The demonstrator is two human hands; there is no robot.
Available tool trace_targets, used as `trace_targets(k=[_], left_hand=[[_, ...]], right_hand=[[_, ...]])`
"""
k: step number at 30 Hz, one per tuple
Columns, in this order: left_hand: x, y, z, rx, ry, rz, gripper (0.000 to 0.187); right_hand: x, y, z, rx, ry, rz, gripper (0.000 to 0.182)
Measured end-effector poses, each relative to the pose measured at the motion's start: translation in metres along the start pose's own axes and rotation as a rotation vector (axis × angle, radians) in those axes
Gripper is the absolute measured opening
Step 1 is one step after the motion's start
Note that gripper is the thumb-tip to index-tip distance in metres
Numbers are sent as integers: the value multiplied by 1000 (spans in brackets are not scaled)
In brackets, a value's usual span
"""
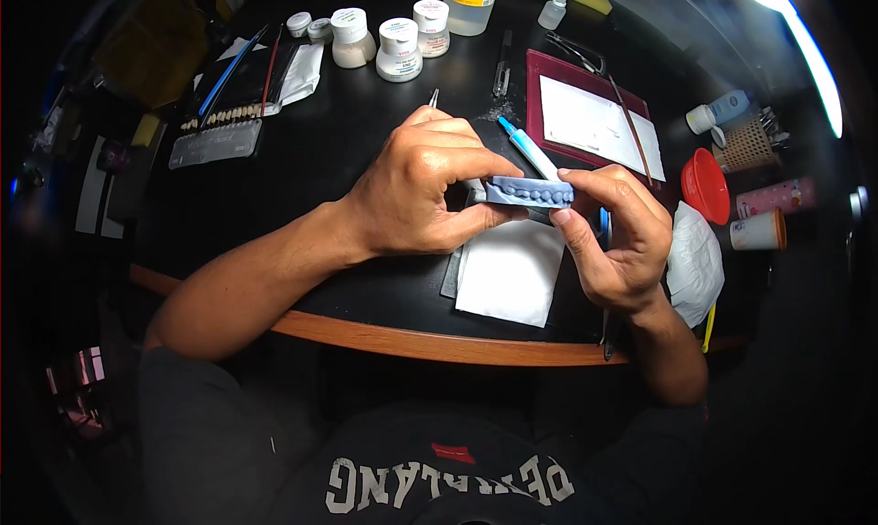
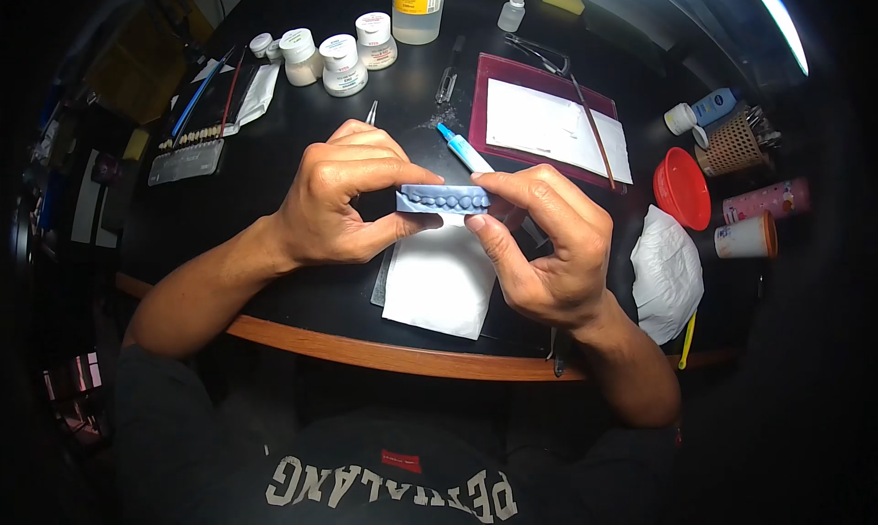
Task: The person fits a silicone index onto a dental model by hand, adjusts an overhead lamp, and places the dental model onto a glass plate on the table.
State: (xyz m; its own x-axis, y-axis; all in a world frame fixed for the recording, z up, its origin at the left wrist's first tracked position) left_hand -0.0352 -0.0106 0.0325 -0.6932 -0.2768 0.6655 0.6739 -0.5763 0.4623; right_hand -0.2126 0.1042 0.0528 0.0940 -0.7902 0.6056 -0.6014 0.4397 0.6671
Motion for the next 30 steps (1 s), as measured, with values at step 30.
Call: trace_targets(k=[30], left_hand=[[0,-1,2,-31,-23,-24,40]], right_hand=[[1,-5,0,0,82,-92,25]])
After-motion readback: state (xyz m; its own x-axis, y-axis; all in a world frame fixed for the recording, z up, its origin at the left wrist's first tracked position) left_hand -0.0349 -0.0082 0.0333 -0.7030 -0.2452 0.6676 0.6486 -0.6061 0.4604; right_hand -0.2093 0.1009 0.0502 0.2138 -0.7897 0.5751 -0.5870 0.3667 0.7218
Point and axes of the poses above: each hand's wrist, its own x-axis towards the middle knuckle, its own y-axis out of the back of the hand, z = x × y, the point moved 5 cm from there along x, towards the middle knuckle, and after that the axes turned 13 degrees about -x, right-handed, at the moved point
